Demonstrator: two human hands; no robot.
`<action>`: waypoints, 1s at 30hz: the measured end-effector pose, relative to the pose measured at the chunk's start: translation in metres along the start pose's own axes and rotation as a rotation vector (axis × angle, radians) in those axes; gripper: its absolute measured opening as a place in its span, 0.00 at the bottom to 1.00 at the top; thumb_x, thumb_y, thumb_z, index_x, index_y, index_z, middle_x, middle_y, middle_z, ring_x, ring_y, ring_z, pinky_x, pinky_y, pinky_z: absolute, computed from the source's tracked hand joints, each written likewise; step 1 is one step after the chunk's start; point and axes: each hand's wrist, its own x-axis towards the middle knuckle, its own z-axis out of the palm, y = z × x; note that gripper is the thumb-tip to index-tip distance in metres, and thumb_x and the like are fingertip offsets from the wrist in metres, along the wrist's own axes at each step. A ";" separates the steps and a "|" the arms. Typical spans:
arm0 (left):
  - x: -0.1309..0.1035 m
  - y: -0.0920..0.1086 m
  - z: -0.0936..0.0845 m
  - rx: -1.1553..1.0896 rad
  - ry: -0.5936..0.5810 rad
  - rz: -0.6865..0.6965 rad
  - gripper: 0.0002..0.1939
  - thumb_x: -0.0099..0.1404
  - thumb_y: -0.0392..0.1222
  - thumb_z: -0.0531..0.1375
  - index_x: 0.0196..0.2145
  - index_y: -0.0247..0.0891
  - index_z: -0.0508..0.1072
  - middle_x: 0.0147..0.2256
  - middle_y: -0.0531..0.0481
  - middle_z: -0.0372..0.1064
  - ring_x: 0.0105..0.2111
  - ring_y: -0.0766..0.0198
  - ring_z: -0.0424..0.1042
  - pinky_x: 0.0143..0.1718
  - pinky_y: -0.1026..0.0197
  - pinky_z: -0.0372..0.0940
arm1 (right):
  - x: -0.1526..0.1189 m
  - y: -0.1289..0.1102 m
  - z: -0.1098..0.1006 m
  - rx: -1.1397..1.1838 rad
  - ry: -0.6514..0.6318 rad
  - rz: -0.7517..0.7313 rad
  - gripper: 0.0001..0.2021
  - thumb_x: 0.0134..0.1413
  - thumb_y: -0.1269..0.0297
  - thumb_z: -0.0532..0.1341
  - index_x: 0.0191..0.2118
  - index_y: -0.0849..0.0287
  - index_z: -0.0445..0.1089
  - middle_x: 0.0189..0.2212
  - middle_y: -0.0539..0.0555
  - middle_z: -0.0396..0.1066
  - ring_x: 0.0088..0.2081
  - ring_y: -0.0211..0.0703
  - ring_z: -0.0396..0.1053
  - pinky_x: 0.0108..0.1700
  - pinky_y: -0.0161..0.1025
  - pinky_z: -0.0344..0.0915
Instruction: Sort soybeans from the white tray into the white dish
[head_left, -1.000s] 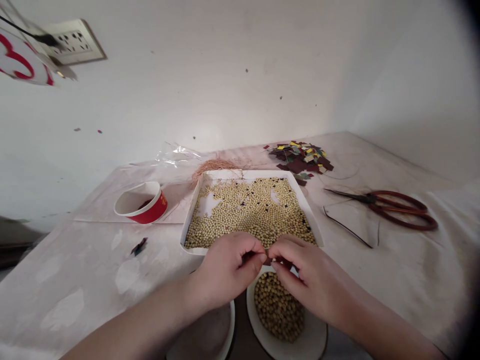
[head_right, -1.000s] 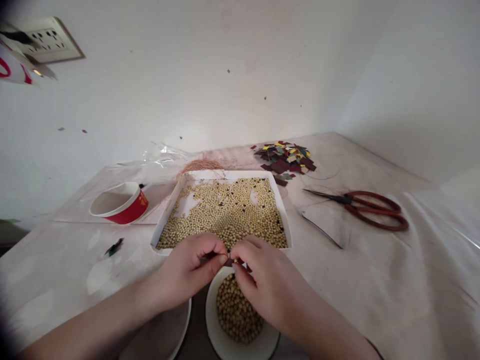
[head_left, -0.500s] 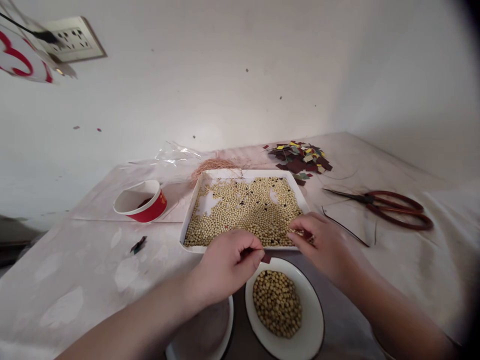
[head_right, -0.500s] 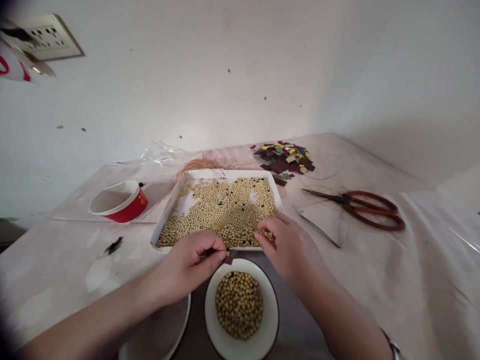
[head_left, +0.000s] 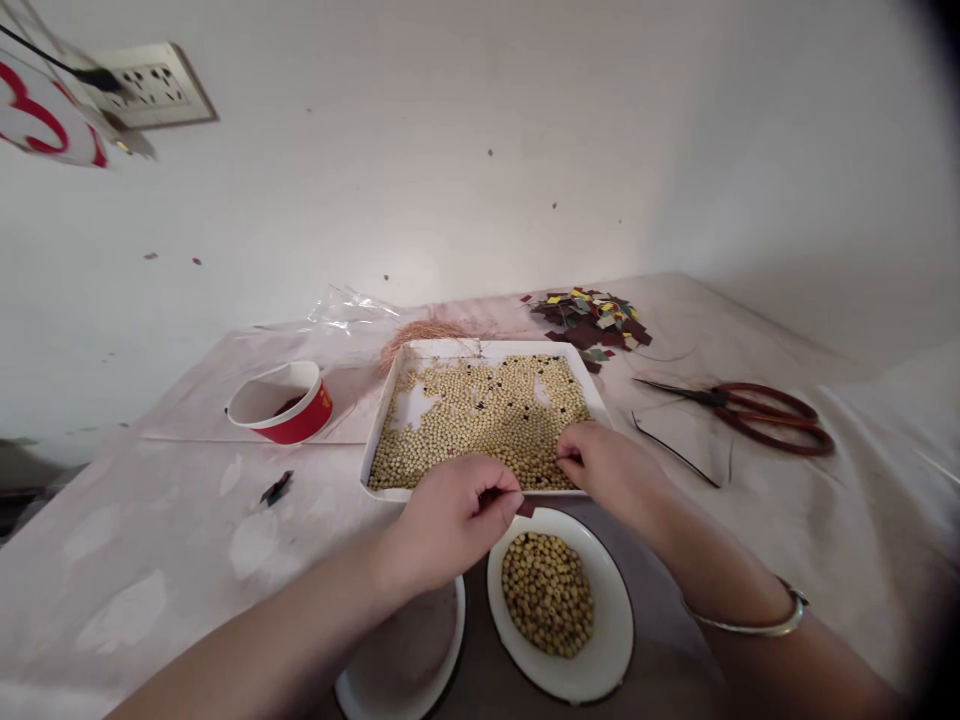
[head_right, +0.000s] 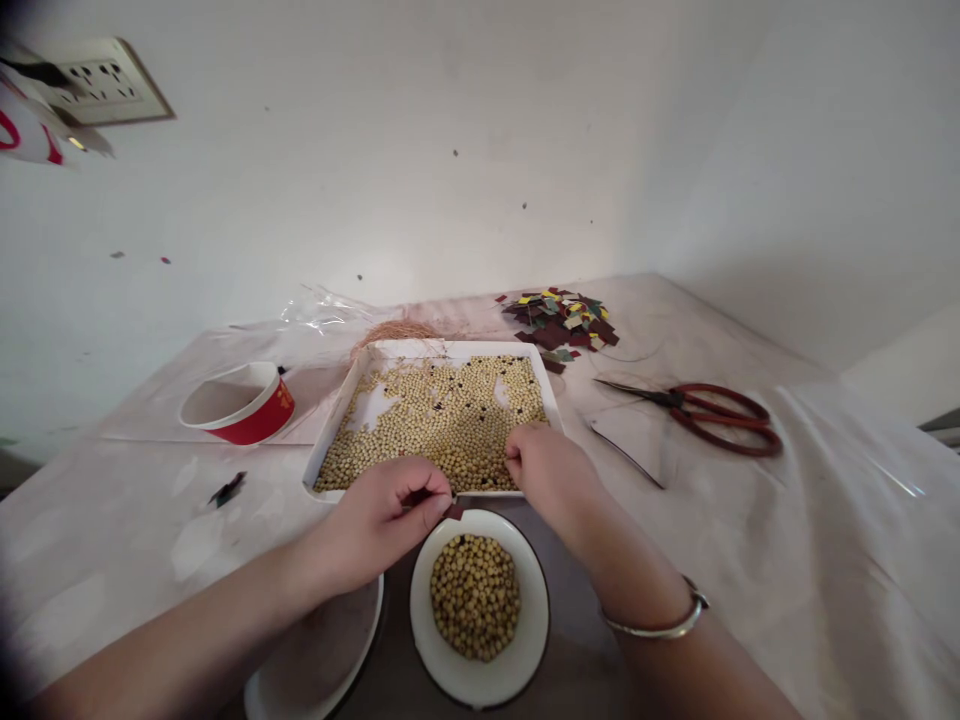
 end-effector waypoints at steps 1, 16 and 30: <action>0.000 0.000 0.000 0.000 0.003 -0.001 0.08 0.61 0.37 0.53 0.26 0.36 0.68 0.26 0.54 0.67 0.28 0.69 0.64 0.29 0.65 0.56 | 0.000 0.000 0.001 0.010 -0.001 -0.004 0.05 0.47 0.70 0.56 0.27 0.58 0.68 0.27 0.53 0.70 0.27 0.40 0.64 0.27 0.35 0.52; 0.000 0.000 -0.001 -0.023 0.018 -0.011 0.06 0.61 0.37 0.54 0.27 0.37 0.68 0.25 0.55 0.66 0.27 0.69 0.63 0.28 0.65 0.55 | -0.037 -0.024 -0.009 0.468 0.248 -0.111 0.04 0.52 0.65 0.57 0.28 0.56 0.65 0.24 0.48 0.66 0.27 0.39 0.64 0.29 0.34 0.59; -0.001 0.000 -0.001 -0.094 0.019 0.044 0.06 0.61 0.37 0.54 0.27 0.36 0.68 0.25 0.55 0.65 0.27 0.70 0.62 0.28 0.65 0.55 | -0.046 -0.044 0.003 0.505 0.070 -0.236 0.06 0.48 0.71 0.60 0.32 0.56 0.62 0.27 0.47 0.62 0.28 0.37 0.61 0.29 0.35 0.57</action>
